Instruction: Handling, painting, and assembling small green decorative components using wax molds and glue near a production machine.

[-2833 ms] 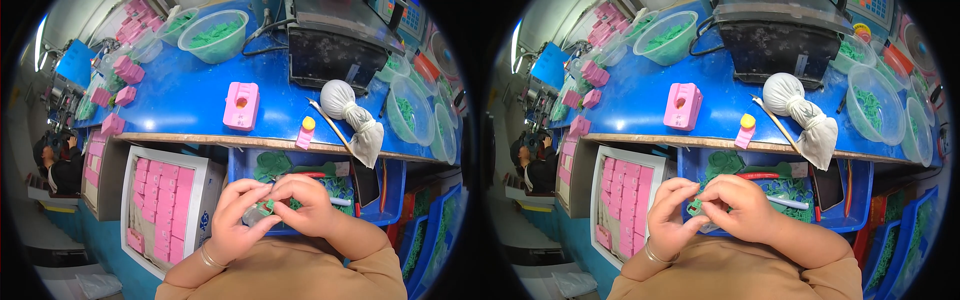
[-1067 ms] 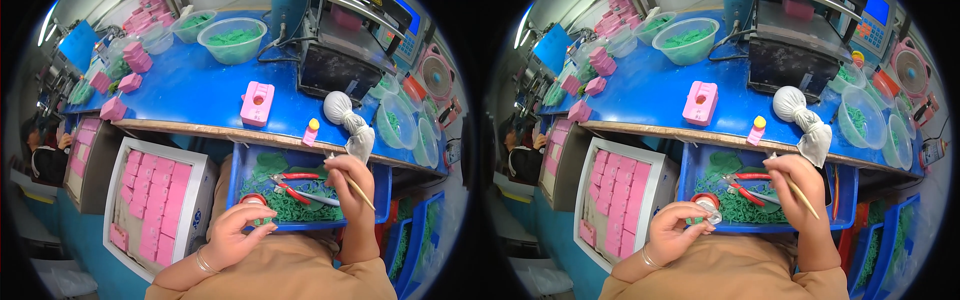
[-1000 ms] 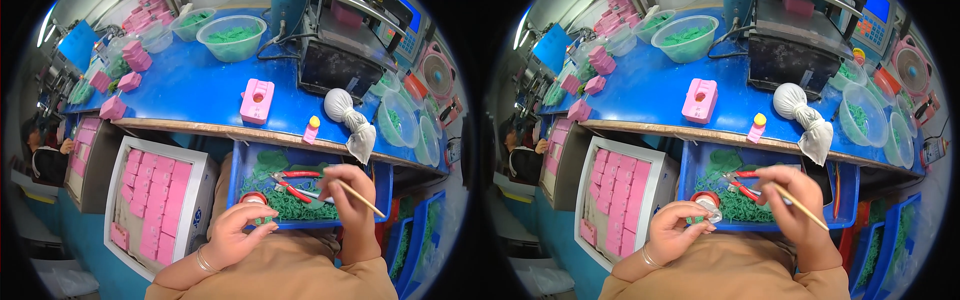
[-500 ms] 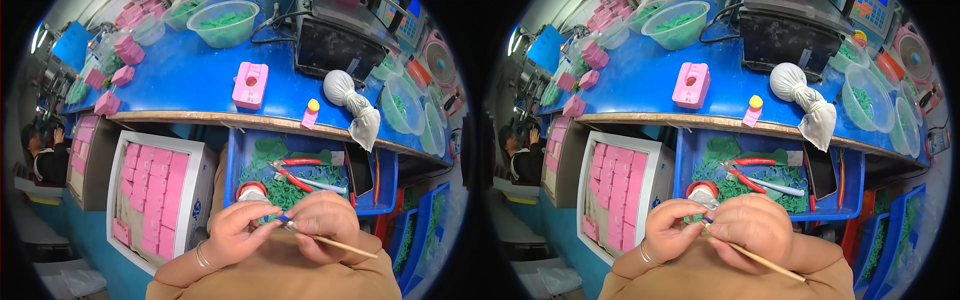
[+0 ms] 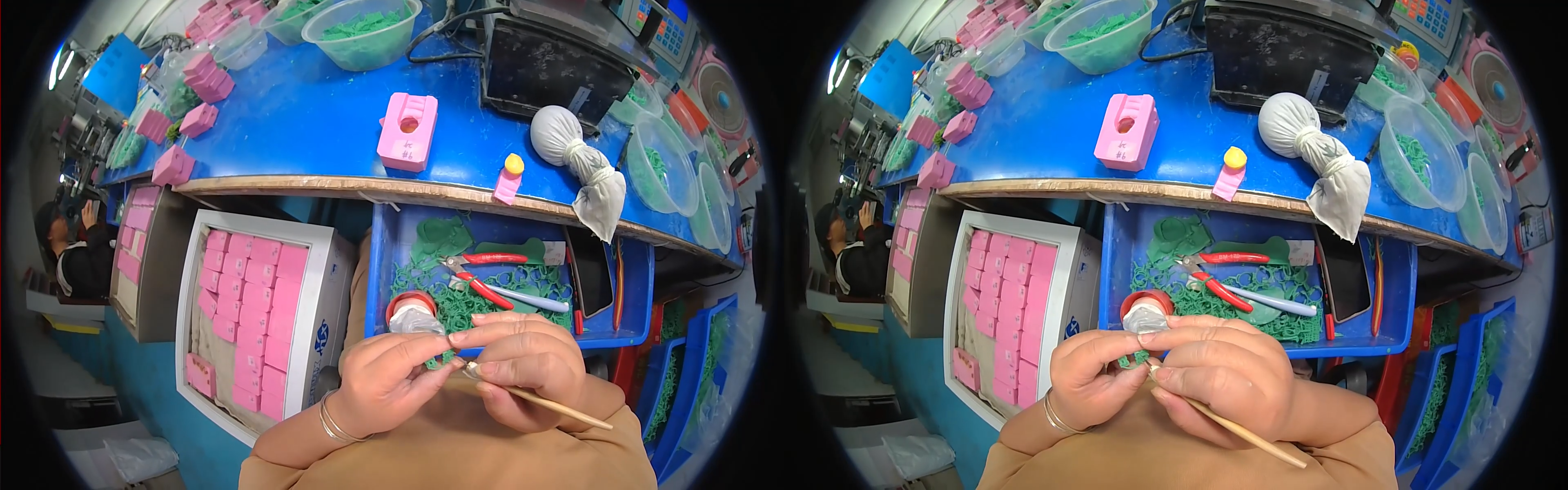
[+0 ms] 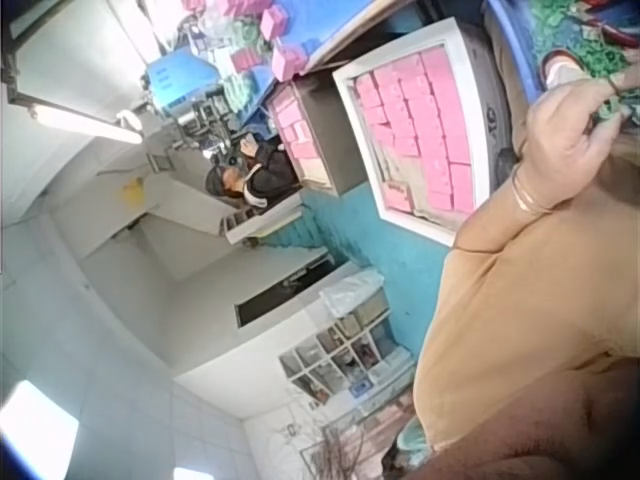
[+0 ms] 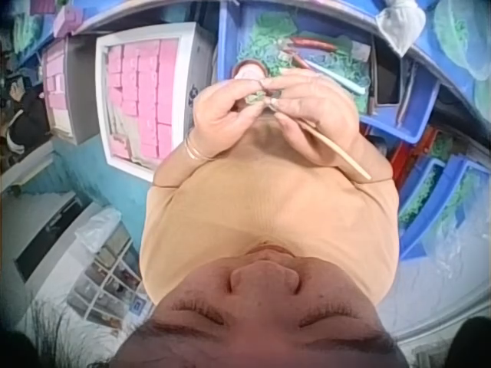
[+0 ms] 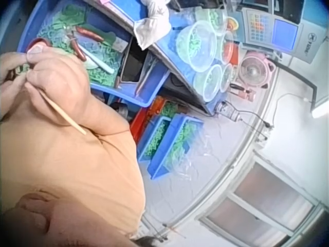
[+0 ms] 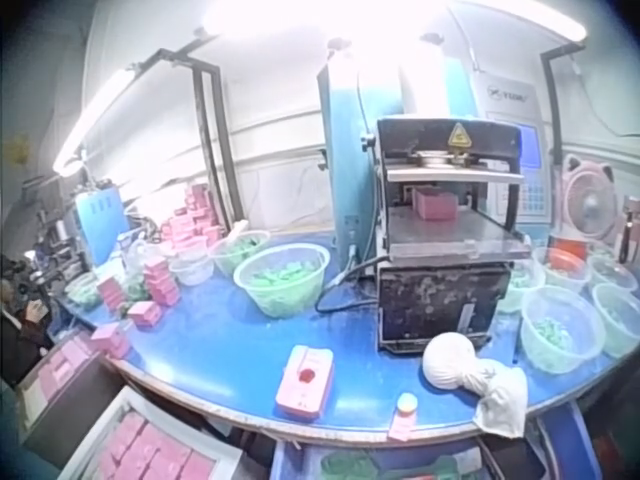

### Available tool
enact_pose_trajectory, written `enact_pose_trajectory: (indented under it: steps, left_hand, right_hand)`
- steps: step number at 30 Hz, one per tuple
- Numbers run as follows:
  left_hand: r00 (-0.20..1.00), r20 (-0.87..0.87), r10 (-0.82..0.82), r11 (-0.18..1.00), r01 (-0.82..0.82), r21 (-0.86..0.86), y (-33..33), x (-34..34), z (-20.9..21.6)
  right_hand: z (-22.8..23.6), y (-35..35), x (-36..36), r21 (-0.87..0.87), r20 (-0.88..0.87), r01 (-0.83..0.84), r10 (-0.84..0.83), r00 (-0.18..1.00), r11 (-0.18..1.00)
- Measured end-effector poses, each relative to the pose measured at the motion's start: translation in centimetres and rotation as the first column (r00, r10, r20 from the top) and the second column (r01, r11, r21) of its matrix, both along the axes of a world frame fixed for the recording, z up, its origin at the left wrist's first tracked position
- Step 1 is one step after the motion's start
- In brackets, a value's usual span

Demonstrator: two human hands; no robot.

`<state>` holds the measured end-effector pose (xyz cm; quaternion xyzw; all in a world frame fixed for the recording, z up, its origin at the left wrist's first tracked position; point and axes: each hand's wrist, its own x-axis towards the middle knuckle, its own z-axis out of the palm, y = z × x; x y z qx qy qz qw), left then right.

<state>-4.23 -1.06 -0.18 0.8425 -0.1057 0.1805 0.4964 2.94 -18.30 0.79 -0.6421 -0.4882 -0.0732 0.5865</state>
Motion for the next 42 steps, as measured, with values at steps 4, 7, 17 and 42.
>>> enact_pose_trajectory:
  steps: [4, 7, 17, 42]
  left_hand:
    - [1.000, 0.002, 0.015, 1.000, -0.015, 0.024, 0.0, 0.0, 0.1]
    - [1.000, -0.008, 0.017, 0.999, -0.016, 0.042, 0.1, -0.1, 0.1]
    - [0.999, 0.042, 0.007, 0.996, -0.010, 0.085, 0.5, 0.0, -0.2]
    - [0.958, -0.143, -0.249, 0.958, 0.265, 0.106, 2.3, 0.7, 0.6]
  right_hand:
    - [0.0, 0.1, 0.1, -0.014, -0.002, -0.002, 0.002, 1.000, 1.000]
    - [0.1, 0.2, 0.0, -0.019, -0.009, 0.012, -0.012, 1.000, 1.000]
    - [-0.2, 0.3, 0.0, -0.054, 0.027, 0.008, -0.006, 1.000, 0.999]
    - [2.3, -0.4, 1.1, -0.265, -0.285, -0.269, 0.191, 0.939, 0.926]
